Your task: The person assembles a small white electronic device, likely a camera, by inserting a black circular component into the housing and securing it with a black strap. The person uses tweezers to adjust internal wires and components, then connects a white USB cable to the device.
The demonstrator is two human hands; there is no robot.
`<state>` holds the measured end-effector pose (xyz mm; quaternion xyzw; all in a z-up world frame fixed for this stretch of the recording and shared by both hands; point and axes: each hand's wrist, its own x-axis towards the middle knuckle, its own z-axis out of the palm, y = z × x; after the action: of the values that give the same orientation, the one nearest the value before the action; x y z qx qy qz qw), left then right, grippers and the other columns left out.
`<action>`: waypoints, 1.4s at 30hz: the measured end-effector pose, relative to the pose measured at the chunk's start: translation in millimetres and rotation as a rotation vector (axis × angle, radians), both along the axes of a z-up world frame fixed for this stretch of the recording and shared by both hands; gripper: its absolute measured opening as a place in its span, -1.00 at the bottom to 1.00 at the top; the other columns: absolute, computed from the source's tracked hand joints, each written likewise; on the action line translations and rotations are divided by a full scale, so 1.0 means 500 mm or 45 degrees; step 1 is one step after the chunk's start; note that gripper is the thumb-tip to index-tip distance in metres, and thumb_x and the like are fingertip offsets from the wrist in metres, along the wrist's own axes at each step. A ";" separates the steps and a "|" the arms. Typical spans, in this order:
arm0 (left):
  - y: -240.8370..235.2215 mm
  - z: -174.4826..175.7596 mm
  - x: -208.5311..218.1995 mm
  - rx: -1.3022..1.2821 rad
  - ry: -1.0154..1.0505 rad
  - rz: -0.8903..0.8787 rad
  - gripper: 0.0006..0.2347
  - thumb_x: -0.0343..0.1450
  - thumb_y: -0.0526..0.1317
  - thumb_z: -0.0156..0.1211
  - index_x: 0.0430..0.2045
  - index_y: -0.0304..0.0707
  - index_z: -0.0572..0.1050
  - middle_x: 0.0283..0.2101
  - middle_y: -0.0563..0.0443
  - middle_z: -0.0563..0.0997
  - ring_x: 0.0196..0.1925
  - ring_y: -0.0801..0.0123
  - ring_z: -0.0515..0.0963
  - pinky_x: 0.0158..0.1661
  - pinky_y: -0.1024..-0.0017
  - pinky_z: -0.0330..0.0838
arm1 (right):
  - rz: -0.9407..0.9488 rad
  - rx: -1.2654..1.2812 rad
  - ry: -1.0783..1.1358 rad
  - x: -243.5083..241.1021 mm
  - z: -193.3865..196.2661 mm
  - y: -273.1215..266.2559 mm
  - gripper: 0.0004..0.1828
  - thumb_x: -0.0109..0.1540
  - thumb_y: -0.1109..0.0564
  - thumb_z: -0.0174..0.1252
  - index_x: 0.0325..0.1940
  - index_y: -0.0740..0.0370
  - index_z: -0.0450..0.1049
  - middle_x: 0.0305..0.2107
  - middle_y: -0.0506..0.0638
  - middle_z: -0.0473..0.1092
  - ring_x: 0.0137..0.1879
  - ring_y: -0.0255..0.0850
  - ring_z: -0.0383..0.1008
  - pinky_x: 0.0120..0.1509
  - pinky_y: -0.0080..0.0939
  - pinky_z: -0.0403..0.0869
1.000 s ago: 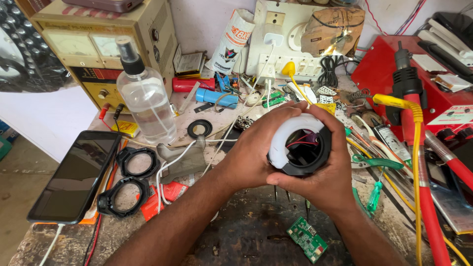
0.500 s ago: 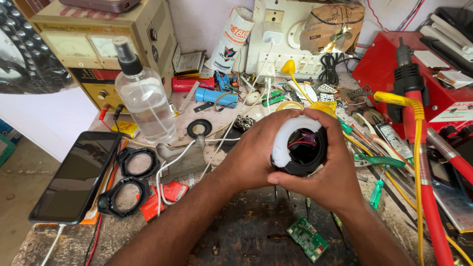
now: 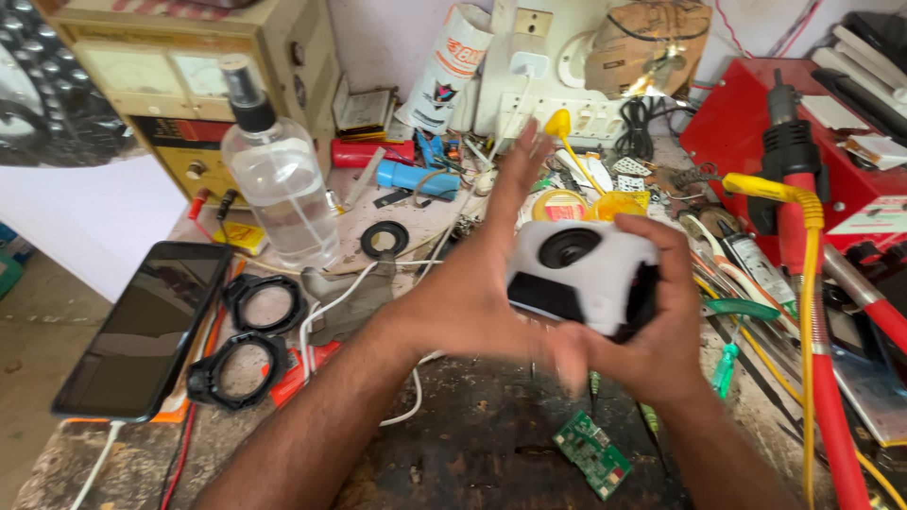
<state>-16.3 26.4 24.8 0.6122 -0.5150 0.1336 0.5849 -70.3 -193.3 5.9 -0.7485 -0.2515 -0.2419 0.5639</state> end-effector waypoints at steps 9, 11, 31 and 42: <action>-0.026 -0.019 0.026 0.121 1.311 -0.582 -0.20 0.31 0.33 0.21 0.30 -0.35 0.36 0.01 -0.19 0.60 -0.04 0.17 0.59 -0.21 0.19 0.56 | 0.465 0.076 -0.087 0.018 0.003 -0.033 0.06 0.02 0.12 0.51 0.50 0.08 0.07 0.34 0.21 0.23 0.45 -0.05 0.33 0.54 -0.04 0.38; -0.027 -0.017 0.026 0.093 1.311 -0.433 -0.21 0.27 0.28 0.28 0.26 -0.37 0.39 -0.05 -0.16 0.61 -0.09 0.20 0.59 -0.26 0.25 0.54 | 0.486 0.059 -0.040 0.024 0.005 -0.039 0.07 0.03 0.17 0.48 0.52 0.08 0.04 0.38 0.18 0.20 0.50 -0.06 0.28 0.59 -0.04 0.33; -0.038 -0.047 -0.029 0.030 0.243 0.214 -0.08 0.05 0.16 0.62 0.26 -0.35 0.36 0.15 -0.14 0.59 0.20 0.28 0.64 0.25 0.34 0.52 | 0.036 0.456 0.113 0.006 -0.018 0.001 -0.06 0.34 -0.59 -0.13 0.27 0.38 0.19 0.12 0.23 0.34 0.23 -0.03 0.42 0.38 0.01 0.43; -0.051 -0.044 -0.054 0.002 0.305 0.490 -0.29 0.13 0.23 0.53 -0.04 -0.34 0.46 -0.18 -0.09 0.61 -0.14 0.31 0.69 -0.04 0.36 0.58 | 0.083 0.431 0.222 0.015 -0.027 0.020 -0.12 0.39 -0.52 -0.15 0.36 0.34 0.22 0.11 0.16 0.33 0.21 -0.12 0.41 0.32 -0.09 0.43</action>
<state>-43.4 1.1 2.7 0.7112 -0.3156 0.1685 0.6051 -62.6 -183.4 -7.6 -0.6525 -0.1816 -0.1966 0.7090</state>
